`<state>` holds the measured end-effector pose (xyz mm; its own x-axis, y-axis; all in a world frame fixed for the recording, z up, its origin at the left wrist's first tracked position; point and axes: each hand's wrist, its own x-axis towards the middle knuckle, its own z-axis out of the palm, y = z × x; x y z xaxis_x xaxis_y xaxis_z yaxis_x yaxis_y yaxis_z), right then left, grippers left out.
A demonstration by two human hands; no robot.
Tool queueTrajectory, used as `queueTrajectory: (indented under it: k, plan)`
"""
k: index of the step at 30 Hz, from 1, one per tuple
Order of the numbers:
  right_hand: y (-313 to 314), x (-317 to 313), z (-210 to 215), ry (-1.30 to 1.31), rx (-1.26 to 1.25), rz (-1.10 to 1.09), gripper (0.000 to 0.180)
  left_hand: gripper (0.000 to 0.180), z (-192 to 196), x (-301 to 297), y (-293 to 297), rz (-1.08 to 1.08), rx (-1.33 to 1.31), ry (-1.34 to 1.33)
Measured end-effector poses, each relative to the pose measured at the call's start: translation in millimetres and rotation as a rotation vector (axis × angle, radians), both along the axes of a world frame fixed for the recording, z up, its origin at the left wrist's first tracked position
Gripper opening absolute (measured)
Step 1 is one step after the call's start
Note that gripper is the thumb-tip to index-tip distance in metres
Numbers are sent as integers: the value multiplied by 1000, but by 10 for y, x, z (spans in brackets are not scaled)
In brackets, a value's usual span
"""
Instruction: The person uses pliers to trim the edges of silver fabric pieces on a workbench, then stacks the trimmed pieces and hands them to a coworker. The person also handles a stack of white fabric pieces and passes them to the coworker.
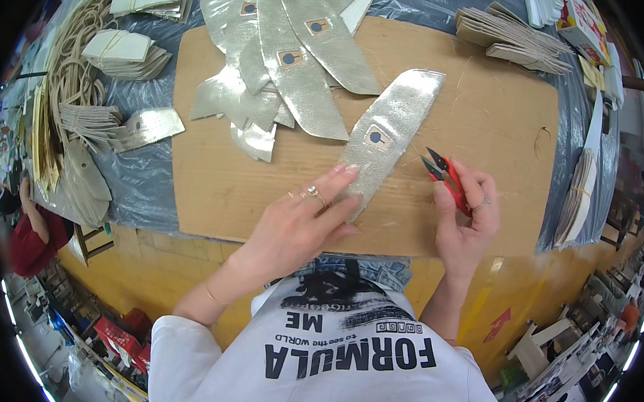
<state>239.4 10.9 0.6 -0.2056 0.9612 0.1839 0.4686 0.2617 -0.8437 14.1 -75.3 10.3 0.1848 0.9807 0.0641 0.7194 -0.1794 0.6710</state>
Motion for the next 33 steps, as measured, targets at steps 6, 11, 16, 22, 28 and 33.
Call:
queueTrajectory:
  k: [6,11,16,22,28,33]
  plan:
    - [-43,-7,10,-3,37,49,35,30,46,-26,-25,34,-130,-118]
    - [-80,42,116,-81,-53,212,38,11,-40,-35,21,170,-93,-237]
    - [-87,-53,163,-258,13,379,37,8,-90,-25,61,312,-25,-398]
    - [-116,-175,140,-447,132,328,35,13,-103,-44,90,422,-11,-544]
    - [-202,-196,100,-519,132,273,34,18,44,18,120,475,-55,-936]
    - [-222,-195,61,-453,95,256,35,21,339,-221,247,509,418,-730]
